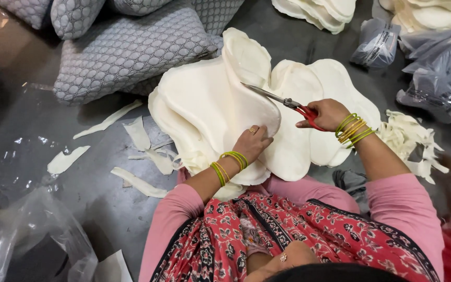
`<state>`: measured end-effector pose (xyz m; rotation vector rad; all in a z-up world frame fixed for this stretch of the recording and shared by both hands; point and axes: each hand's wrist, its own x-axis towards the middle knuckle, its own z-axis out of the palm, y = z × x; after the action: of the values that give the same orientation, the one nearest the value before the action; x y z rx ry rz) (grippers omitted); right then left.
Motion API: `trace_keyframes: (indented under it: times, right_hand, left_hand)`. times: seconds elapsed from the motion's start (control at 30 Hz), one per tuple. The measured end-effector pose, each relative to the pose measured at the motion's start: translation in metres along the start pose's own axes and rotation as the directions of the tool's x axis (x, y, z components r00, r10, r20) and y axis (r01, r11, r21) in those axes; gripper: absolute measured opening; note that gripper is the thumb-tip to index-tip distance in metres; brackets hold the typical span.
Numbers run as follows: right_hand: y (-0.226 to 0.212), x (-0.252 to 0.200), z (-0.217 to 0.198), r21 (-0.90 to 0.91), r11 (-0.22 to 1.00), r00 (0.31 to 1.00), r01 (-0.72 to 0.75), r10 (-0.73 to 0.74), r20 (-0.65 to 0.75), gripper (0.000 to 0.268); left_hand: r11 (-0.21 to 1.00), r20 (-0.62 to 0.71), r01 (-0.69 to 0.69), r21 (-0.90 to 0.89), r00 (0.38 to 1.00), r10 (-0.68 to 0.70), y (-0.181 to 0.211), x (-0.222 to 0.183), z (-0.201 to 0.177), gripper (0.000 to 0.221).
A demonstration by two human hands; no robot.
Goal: The person cuts out shapes from foam sheets using a pair of scissors.
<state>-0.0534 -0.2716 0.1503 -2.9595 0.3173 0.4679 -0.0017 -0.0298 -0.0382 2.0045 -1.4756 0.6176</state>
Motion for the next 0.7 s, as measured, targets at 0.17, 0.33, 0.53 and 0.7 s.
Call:
trace_keyframes:
  times: [0.17,0.33,0.53,0.7]
  right_hand:
    - [0.017,0.018,0.017,-0.014,0.997,0.996,0.073,-0.073,-0.043,0.057]
    - [0.051,0.004,0.051,0.061,0.993,0.991,0.103,-0.096,-0.098,0.052]
    - [0.092,-0.062,0.152,0.640,0.768,0.963,0.017,0.161,-0.218,0.032]
    - [0.103,-0.112,0.256,0.924,0.380,0.922,0.048,0.339,-0.188,0.013]
  left_hand:
    - [1.000,-0.004,0.008,-0.015,1.000,-0.008,-0.001,-0.001,-0.002,0.031]
    - [1.000,-0.068,0.010,-0.023,0.998,-0.012,-0.009,-0.004,-0.002,0.030]
    - [0.839,-0.273,0.316,-0.442,0.844,-0.462,-0.042,-0.003,-0.018,0.044]
    - [0.481,-0.356,0.561,-0.674,0.324,-0.877,-0.145,-0.015,0.008,0.093]
